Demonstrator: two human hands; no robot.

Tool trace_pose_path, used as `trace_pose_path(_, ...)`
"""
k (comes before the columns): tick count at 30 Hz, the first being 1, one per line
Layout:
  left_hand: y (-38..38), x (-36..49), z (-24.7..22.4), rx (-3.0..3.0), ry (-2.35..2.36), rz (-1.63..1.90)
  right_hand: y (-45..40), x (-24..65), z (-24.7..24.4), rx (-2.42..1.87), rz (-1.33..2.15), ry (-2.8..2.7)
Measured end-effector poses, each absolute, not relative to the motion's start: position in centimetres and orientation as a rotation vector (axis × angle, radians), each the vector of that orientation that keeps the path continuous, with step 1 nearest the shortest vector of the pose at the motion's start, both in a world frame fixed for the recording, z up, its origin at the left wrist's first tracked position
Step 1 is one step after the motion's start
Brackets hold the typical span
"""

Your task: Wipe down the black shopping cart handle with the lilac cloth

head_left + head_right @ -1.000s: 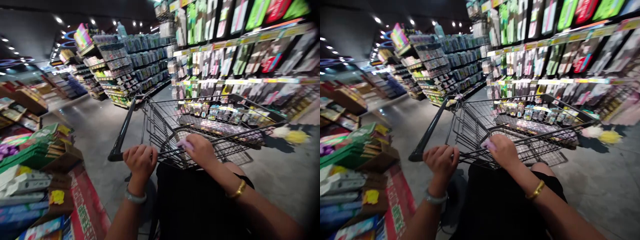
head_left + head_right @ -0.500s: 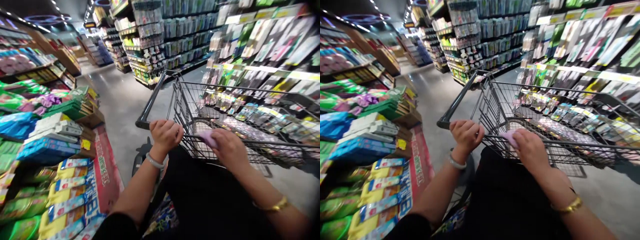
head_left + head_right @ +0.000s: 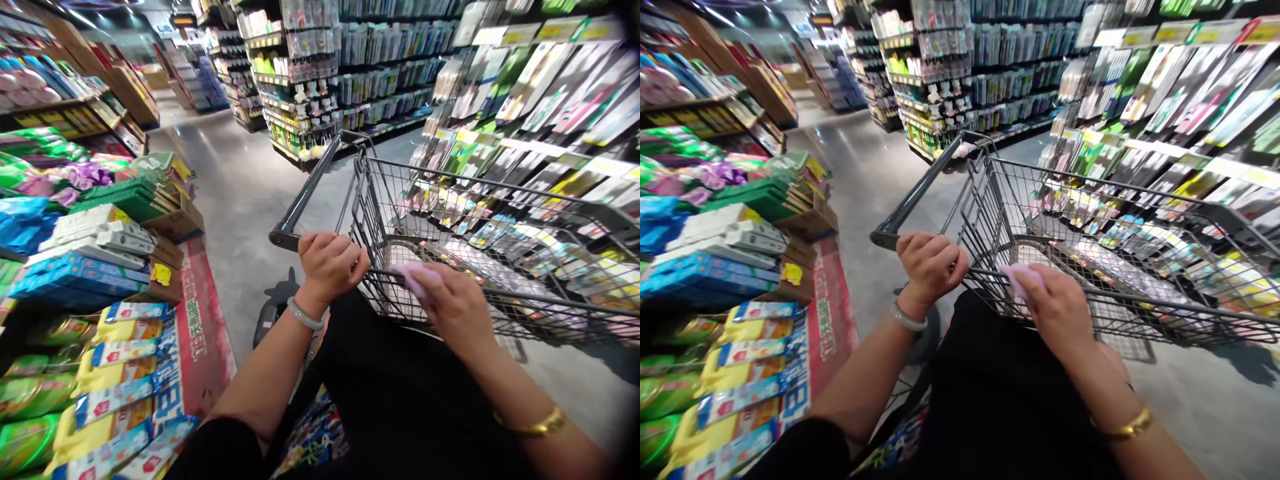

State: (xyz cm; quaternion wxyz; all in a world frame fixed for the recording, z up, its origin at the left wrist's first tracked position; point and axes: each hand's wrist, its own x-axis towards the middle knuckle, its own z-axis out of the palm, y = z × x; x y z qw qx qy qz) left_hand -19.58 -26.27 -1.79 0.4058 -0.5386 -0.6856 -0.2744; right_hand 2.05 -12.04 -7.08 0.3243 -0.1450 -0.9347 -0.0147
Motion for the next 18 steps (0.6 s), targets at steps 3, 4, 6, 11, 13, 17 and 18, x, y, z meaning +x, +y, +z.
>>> trace_pose_path(3, -25.7, -20.1, -2.0, -1.374, -1.799, -0.700, -11.1, 2.4, -6.9, -0.555, -0.002, -2.466)
trace_pose_path(4, -25.5, -20.4, -2.1, -1.372, -1.811, -0.699, -11.3, 1.5, -6.7, -0.573, 0.010, -2.476)
trace_pose_path(6, -25.0, -21.0, -2.1, -1.365, -1.826, -0.683, -12.2, -0.9, -6.1, -0.561, 0.007, -2.495)
trace_pose_path(11, -23.6, -23.3, -1.6, -1.376, -1.820, -0.611, -12.6, -4.0, -5.5, -0.458, -0.070, -2.545)
trace_pose_path(13, -23.2, -24.2, -1.4, -1.391, -1.811, -0.604, -11.1, -2.2, -5.9, -0.463, -0.067, -2.564)
trace_pose_path(17, -22.7, -25.0, -1.1, -1.397, -1.835, -0.651, -7.9, 2.6, -7.2, -0.647, -0.079, -2.475)
trace_pose_path(18, -22.4, -24.7, -1.0, -1.386, -1.834, -0.692, -7.7, 3.1, -7.3, -0.708, -0.079, -2.449)
